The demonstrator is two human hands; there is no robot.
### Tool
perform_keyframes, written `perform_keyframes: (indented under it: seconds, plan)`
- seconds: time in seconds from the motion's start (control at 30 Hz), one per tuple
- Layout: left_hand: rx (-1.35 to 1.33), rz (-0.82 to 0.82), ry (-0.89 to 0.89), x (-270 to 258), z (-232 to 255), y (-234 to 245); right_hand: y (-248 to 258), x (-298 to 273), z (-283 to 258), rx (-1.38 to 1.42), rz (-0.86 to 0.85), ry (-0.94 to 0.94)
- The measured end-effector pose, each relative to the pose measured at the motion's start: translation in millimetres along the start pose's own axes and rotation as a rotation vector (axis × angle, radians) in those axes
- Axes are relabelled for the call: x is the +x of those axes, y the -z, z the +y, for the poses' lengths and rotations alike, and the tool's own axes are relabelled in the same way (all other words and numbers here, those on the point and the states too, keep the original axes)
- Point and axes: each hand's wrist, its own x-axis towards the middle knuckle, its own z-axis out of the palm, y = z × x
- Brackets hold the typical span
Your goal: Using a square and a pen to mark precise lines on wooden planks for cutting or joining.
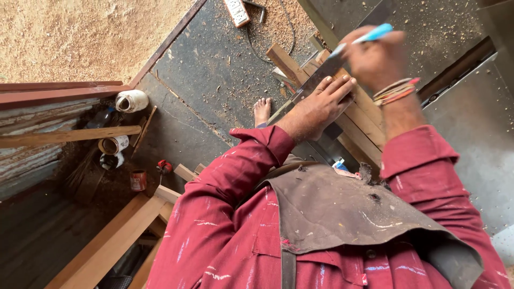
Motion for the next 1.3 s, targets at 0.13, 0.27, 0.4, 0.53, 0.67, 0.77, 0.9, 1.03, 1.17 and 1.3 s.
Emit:
perform_keyframes:
  seconds: [0.13, 0.27, 0.4, 0.53, 0.67, 0.77, 0.9, 1.03, 1.17, 1.3]
  plan:
    - [0.062, 0.127, -0.034, 0, -3, -7, 5, -38, 24, -0.302, 0.31, 0.34]
    - [0.077, 0.261, -0.067, 5, -10, -38, -38, -112, 37, -0.257, 0.432, 0.272]
    - [-0.021, 0.146, -0.073, -6, 1, 14, -72, -139, 27, -0.256, 0.456, 0.289]
    - [0.074, 0.019, -0.06, -4, 3, 12, -91, -150, 56, -0.382, 0.485, 0.301]
    - [0.139, 0.091, -0.081, -2, 2, 3, -99, -157, 74, -0.351, 0.46, 0.251]
    - [0.15, 0.118, -0.063, -2, 7, 7, -101, -158, 80, -0.34, 0.462, 0.268]
    - [0.216, 0.049, -0.027, 1, 20, 12, -103, -169, 79, -0.322, 0.489, 0.247]
    - [0.203, 0.114, -0.093, 5, 24, -17, -97, -183, 74, -0.328, 0.54, 0.243]
    - [0.204, 0.107, -0.115, 8, 37, -11, -93, -195, 76, -0.32, 0.555, 0.231]
    - [0.191, 0.071, -0.094, 8, 40, -9, -92, -195, 82, -0.319, 0.551, 0.225]
